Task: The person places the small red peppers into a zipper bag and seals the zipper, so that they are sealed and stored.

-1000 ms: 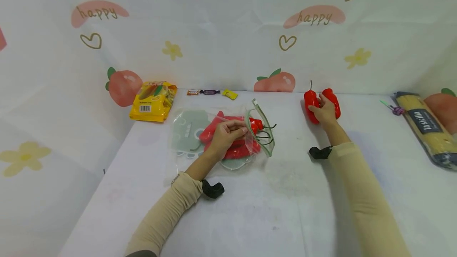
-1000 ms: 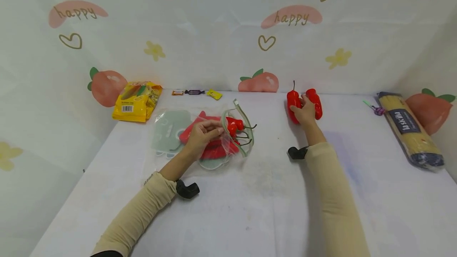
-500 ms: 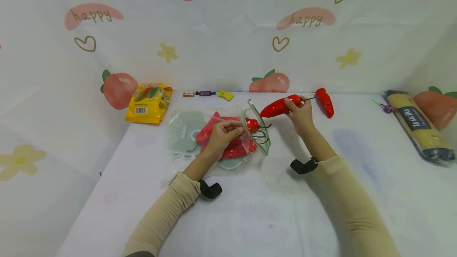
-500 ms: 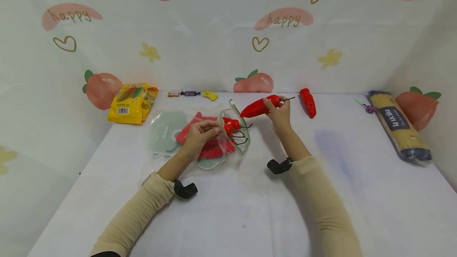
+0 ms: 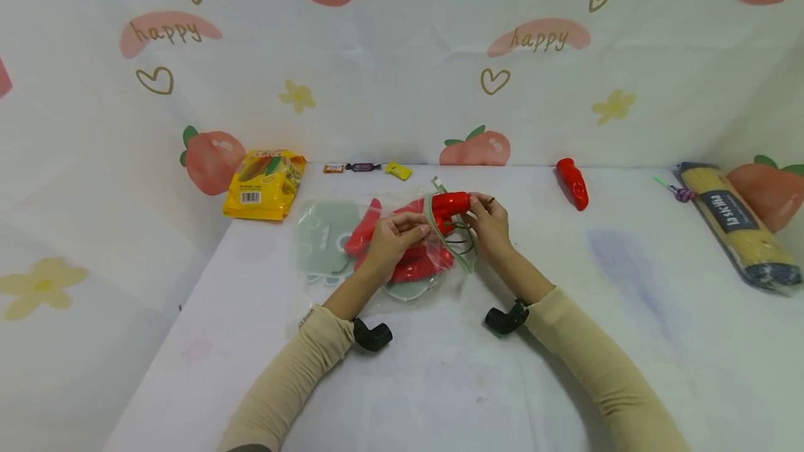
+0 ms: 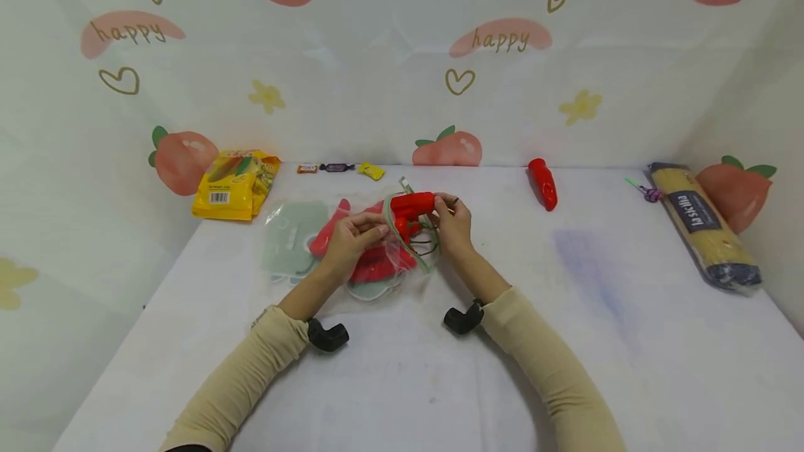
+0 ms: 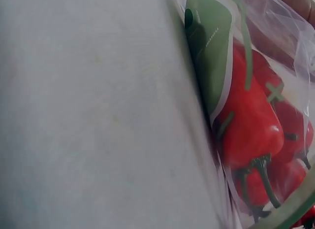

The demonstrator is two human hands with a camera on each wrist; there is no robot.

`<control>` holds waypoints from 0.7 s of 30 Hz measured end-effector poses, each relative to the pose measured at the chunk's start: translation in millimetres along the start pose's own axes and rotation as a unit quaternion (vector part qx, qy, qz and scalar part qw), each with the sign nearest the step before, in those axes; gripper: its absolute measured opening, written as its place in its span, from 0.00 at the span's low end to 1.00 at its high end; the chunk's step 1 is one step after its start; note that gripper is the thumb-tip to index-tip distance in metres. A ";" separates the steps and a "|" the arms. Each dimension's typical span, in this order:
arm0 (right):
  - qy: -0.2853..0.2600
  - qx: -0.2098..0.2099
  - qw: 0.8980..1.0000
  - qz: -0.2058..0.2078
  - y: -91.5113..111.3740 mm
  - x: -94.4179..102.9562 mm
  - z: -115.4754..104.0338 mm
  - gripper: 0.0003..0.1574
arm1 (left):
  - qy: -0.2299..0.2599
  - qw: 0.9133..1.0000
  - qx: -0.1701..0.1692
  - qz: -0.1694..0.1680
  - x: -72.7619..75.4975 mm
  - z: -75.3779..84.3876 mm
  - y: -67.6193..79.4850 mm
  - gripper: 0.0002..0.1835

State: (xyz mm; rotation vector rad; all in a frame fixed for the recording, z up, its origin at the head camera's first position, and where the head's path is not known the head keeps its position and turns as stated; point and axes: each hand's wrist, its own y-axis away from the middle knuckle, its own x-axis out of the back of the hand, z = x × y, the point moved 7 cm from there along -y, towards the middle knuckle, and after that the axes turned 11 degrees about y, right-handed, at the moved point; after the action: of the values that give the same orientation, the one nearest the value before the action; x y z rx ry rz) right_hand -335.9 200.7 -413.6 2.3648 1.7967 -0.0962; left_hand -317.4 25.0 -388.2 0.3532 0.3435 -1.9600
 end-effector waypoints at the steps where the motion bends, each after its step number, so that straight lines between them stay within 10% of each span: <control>1: 0.004 0.006 1.000 0.005 -0.2 1.4 -0.8 0.09 | -0.001 1.000 -0.004 -0.003 -0.4 0.1 -0.1 0.14; 12: 0.217 0.093 0.967 -0.096 0.4 -20.5 -9.6 0.21 | 0.007 1.000 -0.005 -0.006 -2.4 0.7 -0.6 0.14; 21: 0.188 0.132 0.966 -0.122 -0.8 -6.8 -18.9 0.25 | 0.015 1.000 -0.007 -0.001 -2.1 -1.8 -1.5 0.13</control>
State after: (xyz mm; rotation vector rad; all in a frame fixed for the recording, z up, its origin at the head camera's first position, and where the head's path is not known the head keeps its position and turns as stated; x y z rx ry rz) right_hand -339.4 197.8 -394.1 2.4528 2.3854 0.0958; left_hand -317.8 28.0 -388.9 0.3737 0.3763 -1.9557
